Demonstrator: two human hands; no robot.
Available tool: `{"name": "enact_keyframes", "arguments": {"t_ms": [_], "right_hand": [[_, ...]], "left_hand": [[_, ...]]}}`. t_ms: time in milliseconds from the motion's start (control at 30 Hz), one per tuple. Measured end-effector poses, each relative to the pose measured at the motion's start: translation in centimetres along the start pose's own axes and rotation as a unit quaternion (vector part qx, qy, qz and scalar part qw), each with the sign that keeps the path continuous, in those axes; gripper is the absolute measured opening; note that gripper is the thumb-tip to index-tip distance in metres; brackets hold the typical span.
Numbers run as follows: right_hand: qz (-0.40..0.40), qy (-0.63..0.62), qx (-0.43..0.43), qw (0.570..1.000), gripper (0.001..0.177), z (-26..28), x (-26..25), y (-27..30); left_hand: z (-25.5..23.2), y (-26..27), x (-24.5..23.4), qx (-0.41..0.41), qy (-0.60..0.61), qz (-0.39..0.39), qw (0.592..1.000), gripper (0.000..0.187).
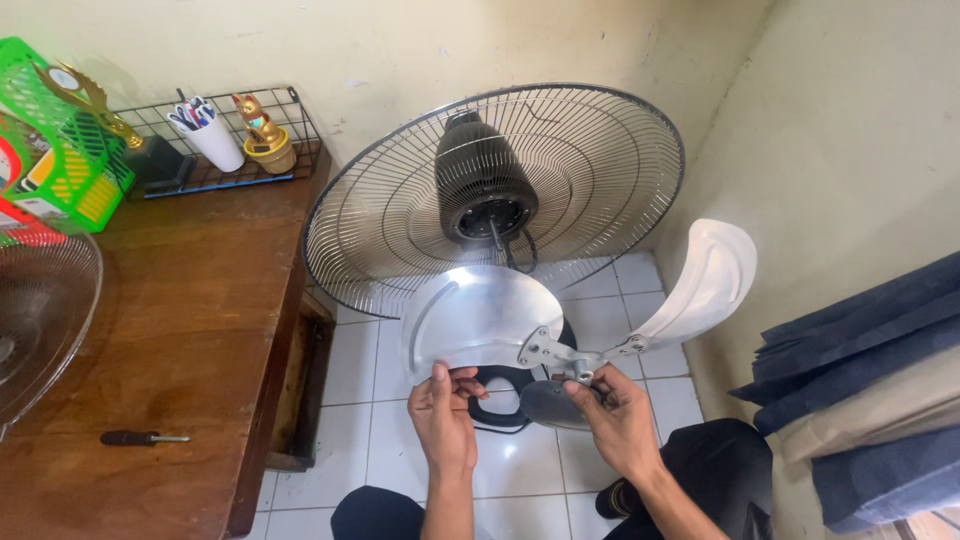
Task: The person disassembles a standing electric fan by removing the front grille, fan blades, and rear grille. They use a screwdriver to loosen screws and place the removed parts on a nearby wooden table.
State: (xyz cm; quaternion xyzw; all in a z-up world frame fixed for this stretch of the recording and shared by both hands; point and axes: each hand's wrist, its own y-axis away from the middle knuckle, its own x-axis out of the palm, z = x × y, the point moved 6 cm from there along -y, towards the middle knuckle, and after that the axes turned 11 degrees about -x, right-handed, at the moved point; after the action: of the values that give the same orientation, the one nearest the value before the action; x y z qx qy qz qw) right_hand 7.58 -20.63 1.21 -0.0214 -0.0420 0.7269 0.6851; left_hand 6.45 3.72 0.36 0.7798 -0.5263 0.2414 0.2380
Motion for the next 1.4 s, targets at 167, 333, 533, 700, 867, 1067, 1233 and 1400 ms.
{"name": "enact_keyframes", "arguments": {"t_ms": [167, 333, 533, 700, 867, 1067, 1233, 1400], "right_hand": [[0.001, -0.011, -0.005, 1.0, 0.016, -0.1, 0.5, -0.1], [0.013, -0.044, -0.023, 0.999, 0.016, 0.3, 1.4, 0.0], [0.025, -0.058, 0.007, 0.998, 0.013, -0.4, 2.2, 0.8], [0.052, -0.078, 0.001, 0.996, 0.01, 0.3, 2.9, 1.1], [0.109, -0.04, -0.043, 0.992, 0.015, 2.5, 2.9, 1.0], [0.091, -0.046, -0.036, 0.994, 0.025, 3.7, 0.2, 0.4], [0.069, -0.037, -0.02, 0.997, 0.028, 4.3, -1.8, 0.0], [0.116, 0.044, -0.061, 0.99, 0.033, 5.7, -1.1, 0.5]], "left_hand": [[0.3, 0.2, 1.1, -0.014, -0.026, 0.049, 0.998, 0.023], [0.3, 0.7, 2.7, -0.013, -0.073, 0.077, 0.994, 0.024], [0.3, 2.9, 6.2, -0.004, -0.271, 0.151, 0.951, 0.031], [0.9, 3.7, 6.9, -0.047, -0.269, 0.144, 0.951, 0.031], [2.0, 2.8, 5.5, -0.031, -0.214, 0.127, 0.968, 0.03], [2.2, 1.2, 2.2, -0.019, -0.217, 0.057, 0.974, 0.029], [1.7, 0.4, 1.5, -0.001, -0.163, 0.026, 0.986, 0.029], [1.4, 0.6, 1.5, 0.005, -0.128, -0.005, 0.992, 0.026]]}}
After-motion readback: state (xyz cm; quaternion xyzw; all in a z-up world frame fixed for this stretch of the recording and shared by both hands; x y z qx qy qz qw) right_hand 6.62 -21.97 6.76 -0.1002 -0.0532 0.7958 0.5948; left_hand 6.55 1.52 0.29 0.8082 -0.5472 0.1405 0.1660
